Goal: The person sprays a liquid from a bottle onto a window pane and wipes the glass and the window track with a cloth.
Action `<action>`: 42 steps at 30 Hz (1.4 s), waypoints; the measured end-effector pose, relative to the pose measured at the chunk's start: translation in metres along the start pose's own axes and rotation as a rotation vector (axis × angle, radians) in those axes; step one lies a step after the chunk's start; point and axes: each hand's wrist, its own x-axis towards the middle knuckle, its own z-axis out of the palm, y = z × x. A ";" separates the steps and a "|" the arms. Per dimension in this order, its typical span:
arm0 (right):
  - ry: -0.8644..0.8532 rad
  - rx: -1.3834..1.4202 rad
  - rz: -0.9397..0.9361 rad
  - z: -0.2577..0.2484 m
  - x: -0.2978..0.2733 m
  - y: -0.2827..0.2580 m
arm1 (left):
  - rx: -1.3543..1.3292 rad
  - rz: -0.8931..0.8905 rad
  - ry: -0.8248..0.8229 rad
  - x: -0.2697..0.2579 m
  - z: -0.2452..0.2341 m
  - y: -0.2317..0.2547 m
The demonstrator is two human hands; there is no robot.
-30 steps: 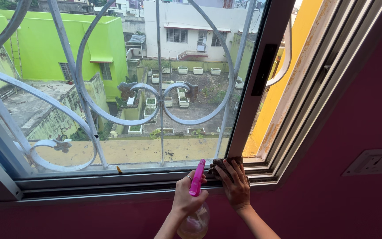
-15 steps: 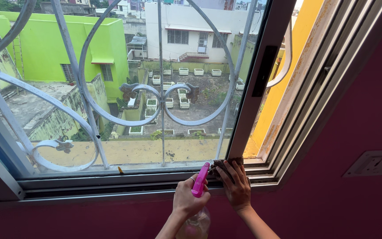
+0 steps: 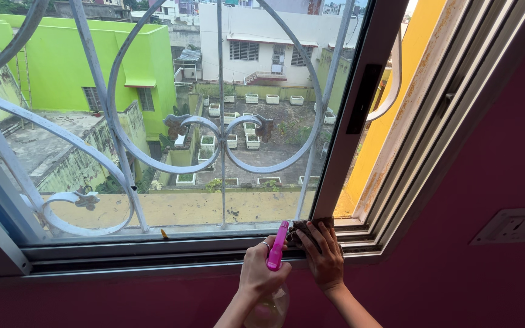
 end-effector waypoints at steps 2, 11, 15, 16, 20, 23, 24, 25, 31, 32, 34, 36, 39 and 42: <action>0.006 -0.001 -0.006 0.001 0.001 0.001 | -0.029 0.032 0.044 0.002 0.003 -0.002; 0.019 0.000 -0.008 0.002 0.000 0.001 | -0.013 -0.032 0.039 0.001 0.004 0.003; 0.019 0.007 -0.010 0.001 0.000 0.001 | -0.052 0.097 0.071 0.003 0.004 0.001; 0.019 0.008 -0.009 0.002 -0.001 0.001 | -0.051 0.096 0.071 0.003 0.005 0.000; -0.003 -0.012 -0.003 0.004 -0.003 0.003 | -0.116 0.074 0.122 0.006 0.014 -0.009; 0.000 -0.015 -0.003 0.006 -0.004 0.004 | -0.099 -0.022 0.071 0.010 0.017 -0.014; 0.000 -0.017 -0.001 0.007 -0.004 0.004 | -0.091 -0.078 0.035 0.010 0.017 -0.014; 0.003 -0.017 -0.003 0.007 -0.004 0.005 | -0.091 -0.075 0.037 0.010 0.017 -0.013; 0.002 -0.015 -0.005 0.006 -0.004 0.004 | -0.100 -0.045 0.054 0.003 0.008 0.000; 0.005 -0.015 -0.001 0.005 -0.004 0.003 | -0.090 -0.020 0.057 0.001 0.006 0.003; 0.009 -0.014 0.005 0.005 -0.004 0.002 | -0.079 0.005 0.059 -0.001 0.001 0.006; 0.032 -0.009 0.000 0.006 -0.003 0.003 | -0.055 0.122 0.130 0.000 -0.003 0.009; 0.009 -0.021 0.008 0.006 -0.005 0.005 | -0.049 0.165 0.172 0.002 -0.012 0.007; -0.004 -0.041 0.017 0.008 -0.005 0.004 | -0.041 0.308 0.291 0.008 -0.020 0.000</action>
